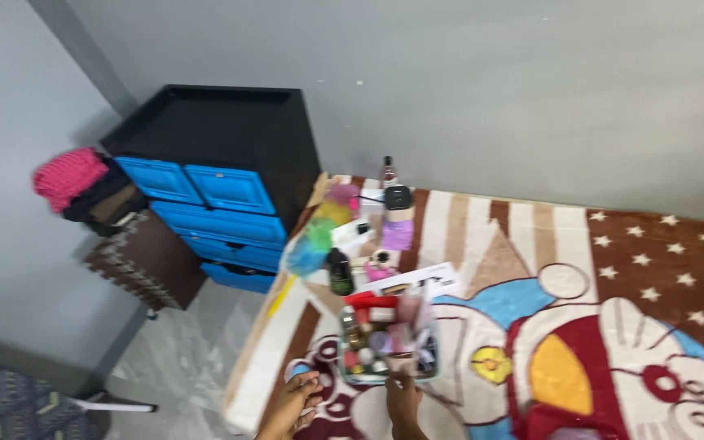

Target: The person wipes the top of a plastic storage unit and organizes various cosmetic and personal care items in a bedroom.

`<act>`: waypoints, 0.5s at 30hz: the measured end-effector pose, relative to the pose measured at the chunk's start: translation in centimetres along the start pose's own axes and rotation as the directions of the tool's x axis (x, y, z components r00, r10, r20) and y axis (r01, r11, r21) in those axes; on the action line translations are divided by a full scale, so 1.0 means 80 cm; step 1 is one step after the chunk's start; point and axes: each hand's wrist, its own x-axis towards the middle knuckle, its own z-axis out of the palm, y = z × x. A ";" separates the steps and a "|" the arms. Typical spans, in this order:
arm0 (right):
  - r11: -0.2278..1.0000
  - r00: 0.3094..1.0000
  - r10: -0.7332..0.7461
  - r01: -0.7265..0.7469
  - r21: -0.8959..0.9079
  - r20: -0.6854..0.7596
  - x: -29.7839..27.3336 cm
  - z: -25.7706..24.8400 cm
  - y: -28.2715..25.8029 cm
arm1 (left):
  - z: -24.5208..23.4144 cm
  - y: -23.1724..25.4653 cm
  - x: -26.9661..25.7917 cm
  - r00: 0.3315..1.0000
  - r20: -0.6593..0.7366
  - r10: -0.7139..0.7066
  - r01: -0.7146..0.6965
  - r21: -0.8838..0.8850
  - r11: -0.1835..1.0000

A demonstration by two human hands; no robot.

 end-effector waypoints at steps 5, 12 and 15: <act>0.976 0.982 -0.023 -0.018 0.216 0.186 -0.074 0.143 -0.042 | -0.129 0.024 -0.029 0.999 -0.002 0.032 -0.032 -0.060 0.998; 0.883 0.923 0.014 -0.193 0.428 0.385 -0.165 0.167 -0.188 | -0.203 0.068 -0.060 1.000 0.014 -0.006 0.007 -0.106 0.994; 0.855 0.903 0.212 -0.357 0.377 0.374 -0.153 0.172 -0.223 | -0.209 0.099 -0.049 1.000 0.002 0.030 -0.030 -0.114 0.993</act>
